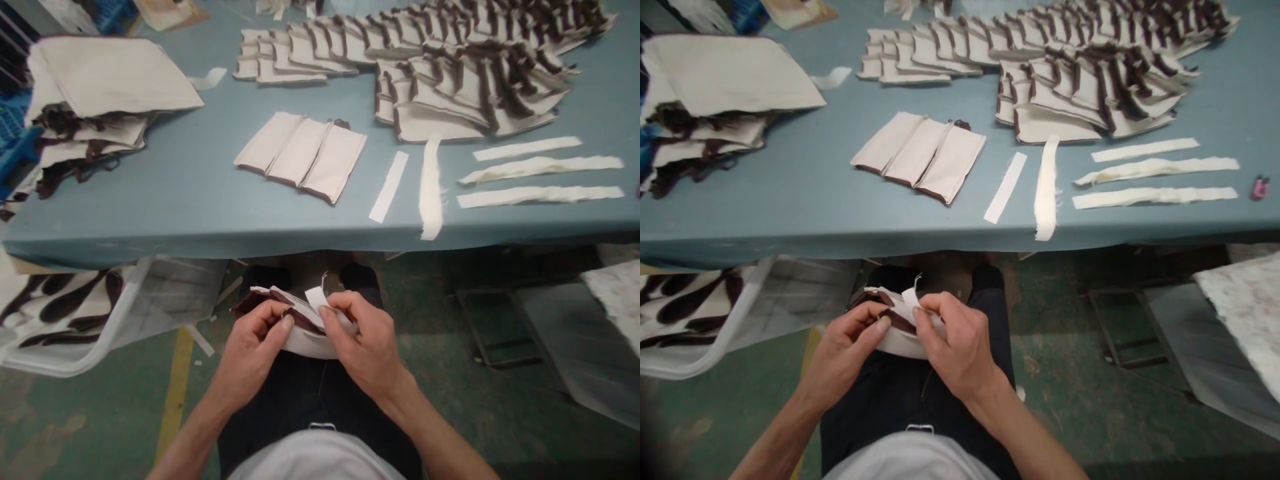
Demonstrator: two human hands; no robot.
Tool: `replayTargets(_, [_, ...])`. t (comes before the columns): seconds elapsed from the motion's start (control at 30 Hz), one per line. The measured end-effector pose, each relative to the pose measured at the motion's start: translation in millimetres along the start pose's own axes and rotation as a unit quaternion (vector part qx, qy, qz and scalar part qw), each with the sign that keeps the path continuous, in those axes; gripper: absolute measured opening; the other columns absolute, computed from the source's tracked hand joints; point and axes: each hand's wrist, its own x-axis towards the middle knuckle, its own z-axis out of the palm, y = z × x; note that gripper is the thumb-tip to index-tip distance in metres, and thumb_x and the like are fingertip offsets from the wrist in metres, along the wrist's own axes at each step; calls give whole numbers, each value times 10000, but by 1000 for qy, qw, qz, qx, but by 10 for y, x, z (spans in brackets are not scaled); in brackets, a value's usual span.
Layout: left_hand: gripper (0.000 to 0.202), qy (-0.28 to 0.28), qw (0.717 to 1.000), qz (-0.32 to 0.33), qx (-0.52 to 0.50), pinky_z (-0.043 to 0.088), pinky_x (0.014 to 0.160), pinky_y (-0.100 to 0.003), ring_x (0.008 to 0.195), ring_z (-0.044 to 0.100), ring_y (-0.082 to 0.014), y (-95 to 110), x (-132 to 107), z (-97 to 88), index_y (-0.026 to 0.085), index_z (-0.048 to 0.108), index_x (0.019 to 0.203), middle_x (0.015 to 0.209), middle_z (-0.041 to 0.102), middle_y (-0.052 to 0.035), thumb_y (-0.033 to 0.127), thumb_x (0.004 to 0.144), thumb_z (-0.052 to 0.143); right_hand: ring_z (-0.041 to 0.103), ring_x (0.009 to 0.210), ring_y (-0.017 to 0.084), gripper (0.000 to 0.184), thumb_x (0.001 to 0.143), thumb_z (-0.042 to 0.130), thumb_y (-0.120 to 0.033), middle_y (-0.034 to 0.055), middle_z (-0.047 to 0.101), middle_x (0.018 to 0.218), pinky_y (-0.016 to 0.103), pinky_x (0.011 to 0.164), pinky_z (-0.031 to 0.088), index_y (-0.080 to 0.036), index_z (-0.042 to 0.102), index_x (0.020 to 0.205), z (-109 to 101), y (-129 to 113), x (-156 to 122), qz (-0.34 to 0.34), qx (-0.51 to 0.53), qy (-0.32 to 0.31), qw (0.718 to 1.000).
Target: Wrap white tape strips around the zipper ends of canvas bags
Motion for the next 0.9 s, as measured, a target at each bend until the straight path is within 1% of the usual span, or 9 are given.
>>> replayTargets(0.1, [244,10,998,4,-62,448,629,-202,688,572,-128,74,58,65,169,709,850,777,669,7,400,928,697,607,552,125,147,999,600,-154,-16,679,662,261,570,436,-225,656,883,-19,-68,55,-164,-107,35,980])
replayTargets(0.17, [237,9,995,5,-102,428,609,-180,669,538,-106,99,83,95,174,723,858,784,665,18,402,921,732,612,563,132,161,1016,576,-142,-9,667,653,269,573,433,-212,663,900,-25,-92,91,-216,-140,39,966])
replayTargets(0.23, [233,-1,990,1,-140,425,613,-168,675,526,-97,96,93,114,183,739,886,793,661,25,412,922,754,620,589,139,159,1032,562,-164,5,681,680,271,585,442,-200,679,931,-48,-103,121,-229,-149,28,962])
replayTargets(0.3, [236,-11,984,-15,-175,434,630,-165,691,529,-98,74,92,130,195,748,933,803,664,24,431,928,759,632,628,152,206,1068,513,-231,35,709,740,277,603,464,-184,697,988,-96,-112,144,-230,-134,0,964])
replayTargets(0.37, [247,-16,979,-35,-201,437,641,-164,696,521,-98,50,86,149,201,746,955,795,658,24,445,926,766,646,676,174,340,1108,416,-316,72,726,809,295,625,487,-160,711,1042,-153,-128,161,-222,-102,-38,969])
replayTargets(0.43, [259,-21,973,-49,-226,432,636,-162,686,503,-96,38,81,170,195,739,932,774,642,25,449,909,785,651,707,182,404,1120,361,-320,86,723,838,306,647,494,-145,718,1046,-198,-150,175,-197,-59,-58,977])
replayTargets(0.67, [298,-29,964,-59,-258,450,642,-166,701,533,-109,62,72,198,181,748,911,783,671,3,466,869,822,637,696,121,141,973,647,-150,-12,705,787,247,689,482,-194,693,847,-185,-238,225,-26,38,-91,995])
replayTargets(0.8, [302,-29,961,-42,-271,463,660,-166,710,543,-107,86,74,180,180,745,881,816,683,1,468,858,834,649,727,134,45,913,729,-154,-8,713,821,261,696,486,-187,705,931,-167,-279,226,-24,11,-82,996])
replayTargets(0.9, [307,-34,960,-42,-275,456,646,-165,696,533,-104,116,78,153,178,749,875,796,672,5,468,843,848,673,770,156,125,905,746,-175,17,728,867,281,704,500,-162,713,1025,-170,-302,252,-39,-12,-77,996])
